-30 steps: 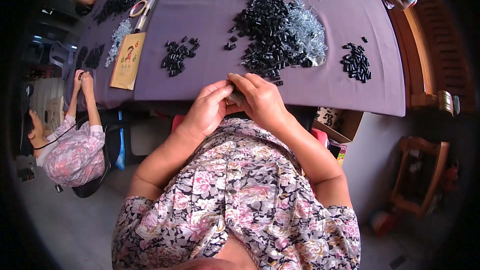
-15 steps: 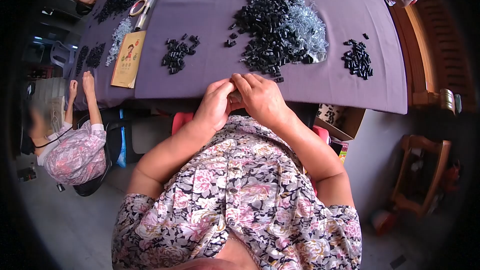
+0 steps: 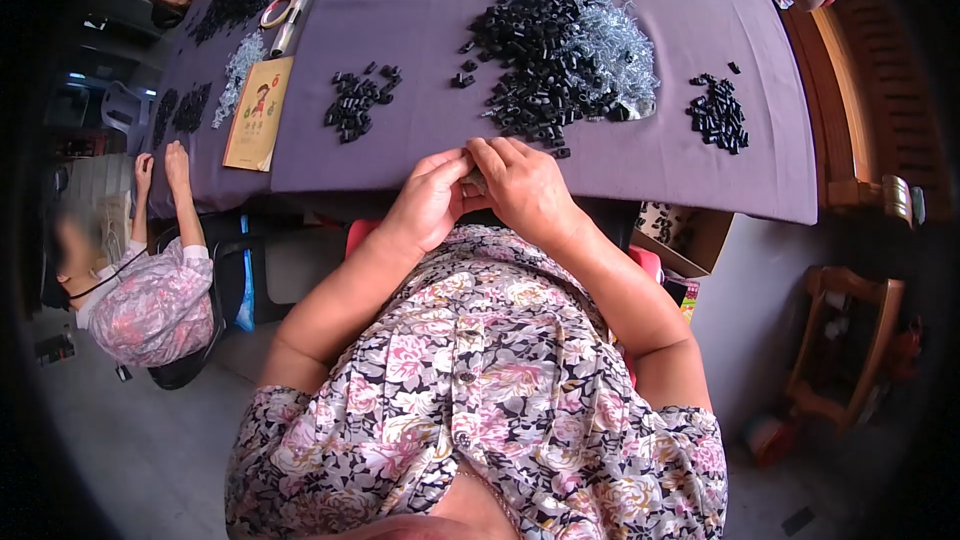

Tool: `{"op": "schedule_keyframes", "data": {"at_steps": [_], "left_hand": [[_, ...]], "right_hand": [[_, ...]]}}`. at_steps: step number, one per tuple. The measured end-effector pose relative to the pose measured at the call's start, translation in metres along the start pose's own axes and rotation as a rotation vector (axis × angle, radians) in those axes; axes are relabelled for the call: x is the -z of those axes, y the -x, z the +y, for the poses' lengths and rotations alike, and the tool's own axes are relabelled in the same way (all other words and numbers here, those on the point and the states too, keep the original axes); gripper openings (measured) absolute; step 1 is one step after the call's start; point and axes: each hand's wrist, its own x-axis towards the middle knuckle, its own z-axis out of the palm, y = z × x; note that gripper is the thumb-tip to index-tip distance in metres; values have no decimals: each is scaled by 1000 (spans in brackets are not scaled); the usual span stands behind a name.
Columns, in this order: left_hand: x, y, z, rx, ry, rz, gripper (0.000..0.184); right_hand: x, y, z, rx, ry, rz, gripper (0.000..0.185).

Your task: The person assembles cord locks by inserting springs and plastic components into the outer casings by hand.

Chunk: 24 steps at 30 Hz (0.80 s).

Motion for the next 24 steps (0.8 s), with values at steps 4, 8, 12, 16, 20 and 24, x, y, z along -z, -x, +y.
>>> {"op": "schedule_keyframes", "data": {"at_steps": [4,8,12,16,20,24], "left_hand": [[2,-2,-4,-14,0,1,25],[1,0,-2,-35,36,-21,23],[0,1,-4,-65,78,15,23],[0,1,-5,-82,76,27,25],[3,-2,-8,-81,59,16,26],[5,-1,-9,-79,27,21,25]], "right_hand": [[-5,2,1,-16,-14,36,52],[-3,0,0,-86,-113,56,51],[-1,-1,-1,-162,-300,41,51],[4,-1,-5,-256,-469,3,47],[4,0,-3,-257,-456,5,47],[5,1,-2,-276,-443,-18,48]]}}
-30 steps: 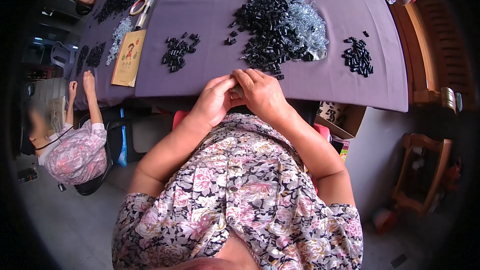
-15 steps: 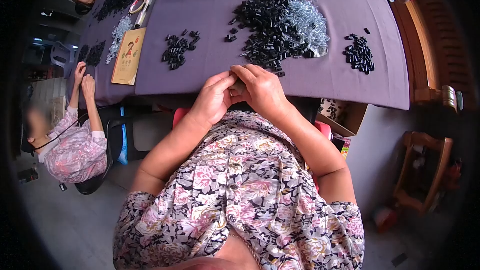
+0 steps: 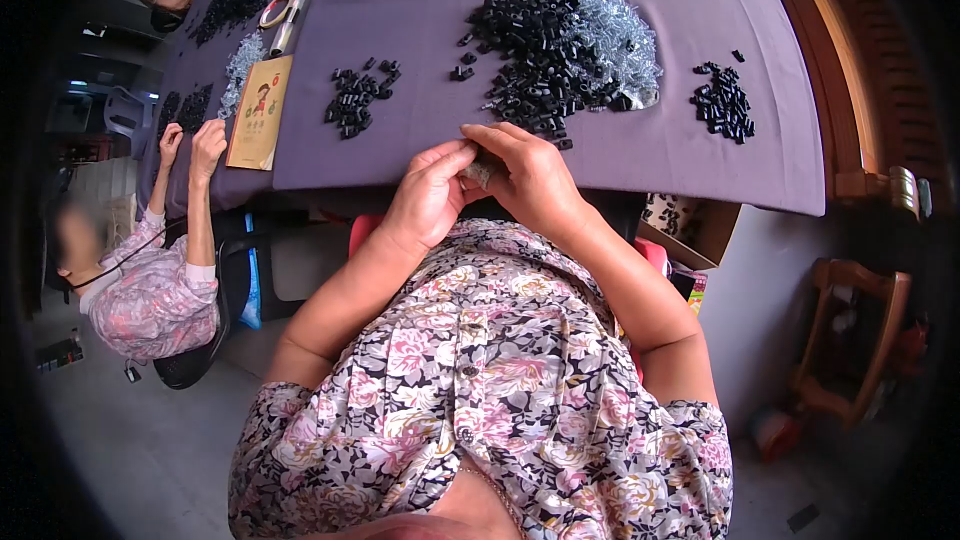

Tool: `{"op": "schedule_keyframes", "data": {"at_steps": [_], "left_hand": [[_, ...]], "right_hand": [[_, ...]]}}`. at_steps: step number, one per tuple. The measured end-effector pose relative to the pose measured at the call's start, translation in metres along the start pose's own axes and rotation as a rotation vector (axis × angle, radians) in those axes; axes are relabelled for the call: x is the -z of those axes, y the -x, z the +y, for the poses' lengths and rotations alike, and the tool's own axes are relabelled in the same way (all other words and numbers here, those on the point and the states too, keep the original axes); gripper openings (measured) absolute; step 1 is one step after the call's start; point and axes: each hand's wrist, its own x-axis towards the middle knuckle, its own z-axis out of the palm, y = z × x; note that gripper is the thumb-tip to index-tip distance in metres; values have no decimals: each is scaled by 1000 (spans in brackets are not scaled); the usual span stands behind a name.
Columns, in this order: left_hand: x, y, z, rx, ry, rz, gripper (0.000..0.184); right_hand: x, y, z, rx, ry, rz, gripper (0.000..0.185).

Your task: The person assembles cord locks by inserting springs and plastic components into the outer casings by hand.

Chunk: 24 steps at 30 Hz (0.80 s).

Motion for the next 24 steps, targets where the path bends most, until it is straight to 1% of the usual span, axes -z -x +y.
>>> {"op": "schedule_keyframes", "data": {"at_steps": [6,15,17,21,23,24], "left_hand": [[-3,2,2,19,-13,22,24],[-3,-1,2,15,0,-1,23],[-5,-1,1,15,-4,19,23],[-4,-1,4,23,-19,-21,23],[1,-2,2,14,-30,-60,23],[0,-1,2,9,-29,-45,23]], "right_hand": [[1,0,-1,-14,2,-25,51],[2,-1,1,18,22,-23,51],[-1,0,4,81,115,9,51],[-2,2,2,193,263,58,50],[-8,1,9,242,310,116,51],[-11,3,12,262,332,145,52]]}}
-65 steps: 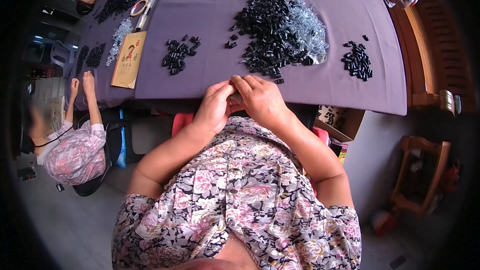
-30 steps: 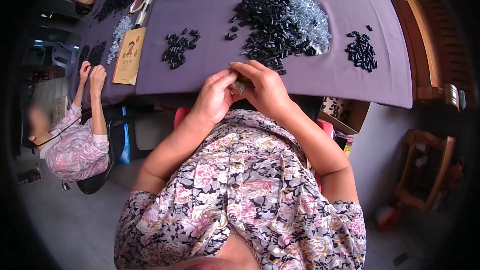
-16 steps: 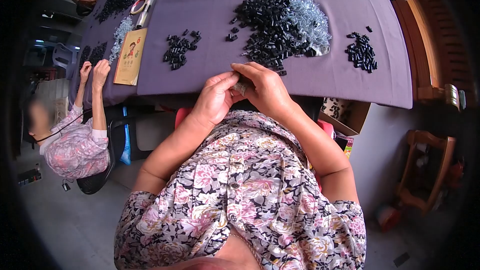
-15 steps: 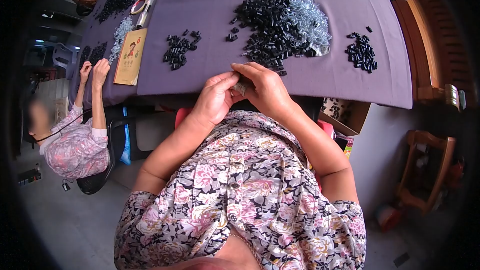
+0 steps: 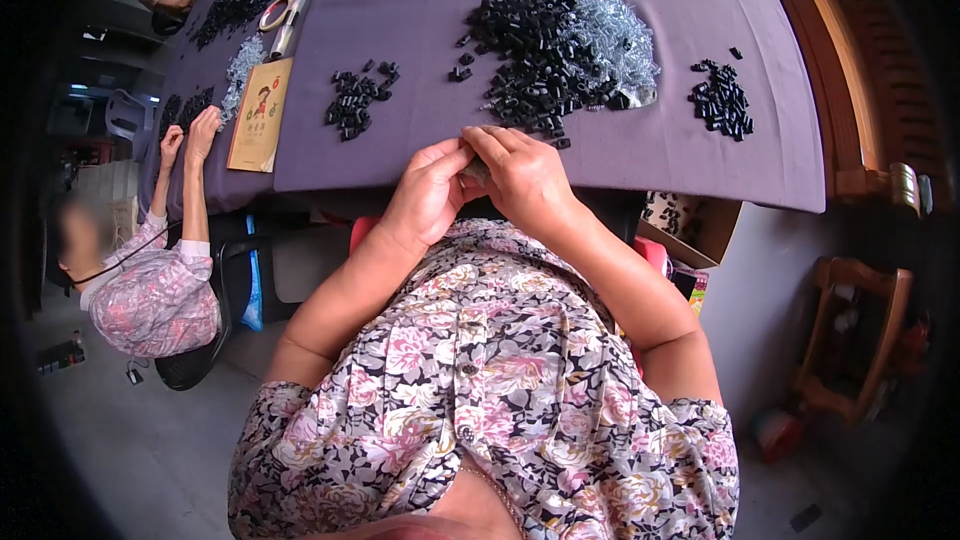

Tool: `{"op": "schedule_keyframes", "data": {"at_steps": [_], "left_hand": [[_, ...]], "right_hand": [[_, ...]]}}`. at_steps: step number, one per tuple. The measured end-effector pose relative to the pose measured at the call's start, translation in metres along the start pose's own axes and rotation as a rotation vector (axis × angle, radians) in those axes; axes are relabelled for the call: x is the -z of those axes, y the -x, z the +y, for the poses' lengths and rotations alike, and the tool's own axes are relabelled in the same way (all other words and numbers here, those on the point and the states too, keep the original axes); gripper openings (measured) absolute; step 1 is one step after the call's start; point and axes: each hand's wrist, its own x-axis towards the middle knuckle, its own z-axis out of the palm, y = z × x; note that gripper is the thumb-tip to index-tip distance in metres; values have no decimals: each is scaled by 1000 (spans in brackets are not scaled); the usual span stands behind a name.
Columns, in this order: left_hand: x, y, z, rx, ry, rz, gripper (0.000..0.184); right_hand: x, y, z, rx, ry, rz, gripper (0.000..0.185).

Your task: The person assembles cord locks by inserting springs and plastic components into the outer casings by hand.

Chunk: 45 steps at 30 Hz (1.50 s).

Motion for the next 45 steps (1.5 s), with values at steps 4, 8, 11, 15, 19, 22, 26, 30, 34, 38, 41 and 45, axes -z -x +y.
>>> {"op": "schedule_keyframes", "data": {"at_steps": [4,8,11,15,19,22,26,30,34,38,41,45], "left_hand": [[-5,-1,3,-26,14,11,23],[-15,-5,12,-16,7,47,22],[-17,-6,14,19,27,57,22],[-18,-2,12,34,49,18,21],[-15,0,15,59,58,-26,21],[-14,2,16,74,34,-13,21],[-8,2,16,65,-9,-18,21],[-11,5,16,89,-13,32,21],[-10,7,16,74,-30,32,22],[-13,9,12,40,-54,48,23],[-11,8,6,14,-22,50,23],[-8,5,4,-3,-13,41,24]], "right_hand": [[-3,2,-2,-41,-42,14,53],[5,-6,-4,-203,-291,-30,55],[11,-8,-4,-271,-454,-61,54],[10,-7,3,-77,-162,12,52],[12,-9,2,34,-4,11,48],[15,-7,2,16,-32,-27,47],[10,-5,1,11,-83,-53,48],[8,-1,3,35,-37,-51,51],[6,-3,2,79,-1,-34,52],[7,-2,-1,74,-7,-41,54],[4,0,2,98,0,-51,54],[5,-2,0,22,-80,-42,52]]}}
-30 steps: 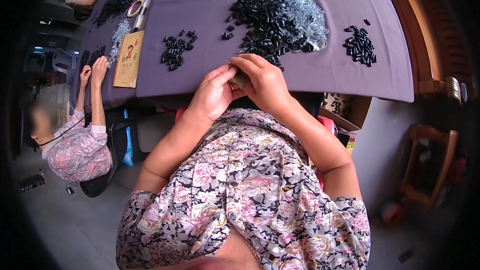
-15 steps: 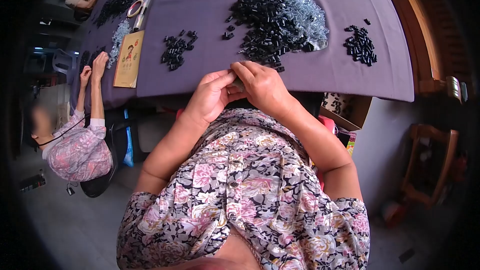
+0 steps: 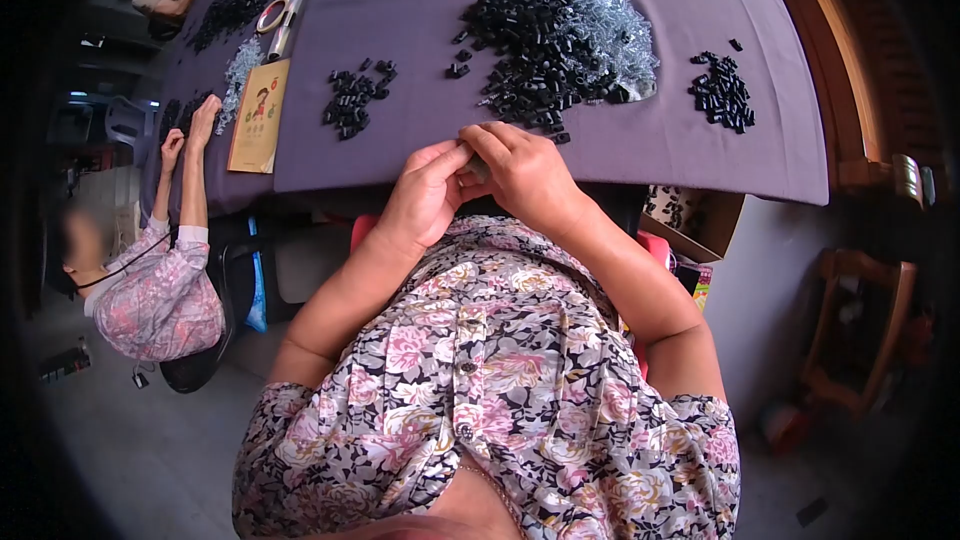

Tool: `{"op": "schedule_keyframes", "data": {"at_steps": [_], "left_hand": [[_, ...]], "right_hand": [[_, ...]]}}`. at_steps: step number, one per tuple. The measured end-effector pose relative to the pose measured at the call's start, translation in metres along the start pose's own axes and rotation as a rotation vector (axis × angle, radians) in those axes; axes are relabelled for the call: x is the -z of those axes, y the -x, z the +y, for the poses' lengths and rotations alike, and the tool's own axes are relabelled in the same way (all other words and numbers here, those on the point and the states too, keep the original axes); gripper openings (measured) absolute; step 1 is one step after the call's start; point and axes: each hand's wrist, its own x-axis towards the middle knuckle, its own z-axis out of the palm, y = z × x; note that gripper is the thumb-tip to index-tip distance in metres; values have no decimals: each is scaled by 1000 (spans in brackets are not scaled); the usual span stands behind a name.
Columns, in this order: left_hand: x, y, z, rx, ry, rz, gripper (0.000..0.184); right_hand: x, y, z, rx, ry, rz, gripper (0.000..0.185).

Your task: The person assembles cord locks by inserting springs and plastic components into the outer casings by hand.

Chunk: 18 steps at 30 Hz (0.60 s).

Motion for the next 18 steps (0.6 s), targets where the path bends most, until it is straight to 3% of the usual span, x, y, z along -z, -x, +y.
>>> {"op": "schedule_keyframes", "data": {"at_steps": [6,18], "left_hand": [[0,4,17,36,161,-133,26],[7,9,13,93,78,-49,25]], "right_hand": [[12,-5,-2,-129,-304,9,51],[2,-2,-6,-105,-192,-23,43]]}}
